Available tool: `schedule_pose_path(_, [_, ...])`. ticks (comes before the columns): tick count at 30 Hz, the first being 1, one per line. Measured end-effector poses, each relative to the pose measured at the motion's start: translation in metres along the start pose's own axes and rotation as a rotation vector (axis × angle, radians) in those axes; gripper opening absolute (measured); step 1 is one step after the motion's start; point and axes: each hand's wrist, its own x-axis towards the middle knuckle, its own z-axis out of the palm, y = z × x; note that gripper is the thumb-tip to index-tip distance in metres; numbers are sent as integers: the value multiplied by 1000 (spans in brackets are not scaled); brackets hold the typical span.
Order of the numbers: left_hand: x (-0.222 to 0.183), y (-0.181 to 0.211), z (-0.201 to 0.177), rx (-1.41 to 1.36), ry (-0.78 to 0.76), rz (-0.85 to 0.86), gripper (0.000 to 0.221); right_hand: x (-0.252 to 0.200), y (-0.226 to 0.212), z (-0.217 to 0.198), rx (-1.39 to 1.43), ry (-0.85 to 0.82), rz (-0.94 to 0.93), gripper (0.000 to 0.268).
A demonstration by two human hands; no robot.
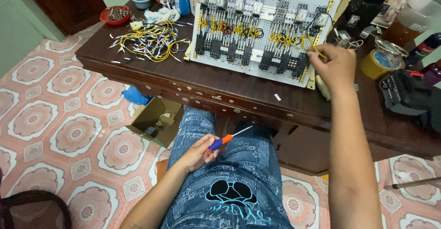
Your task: Routing and securing yellow circuit wires into terminals on a large control board using a screwdriver.
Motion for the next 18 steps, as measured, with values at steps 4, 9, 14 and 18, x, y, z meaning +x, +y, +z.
schedule_pose_path(4, [3,-4,-2,7,-6,2,29,3,-2,10,-30,-88,65,13])
schedule_pose_path(9, [5,-7,-5,6,-9,-13,30,3,8,15,-88,-152,137,20])
schedule_pose_path(14, [5,-5,-5,18,-8,-19,30,0,23,15,-381,37,-184,25])
schedule_pose_path(18, [0,14,-3,-98,-191,-101,23,-4,-7,-10,-414,-4,-171,30])
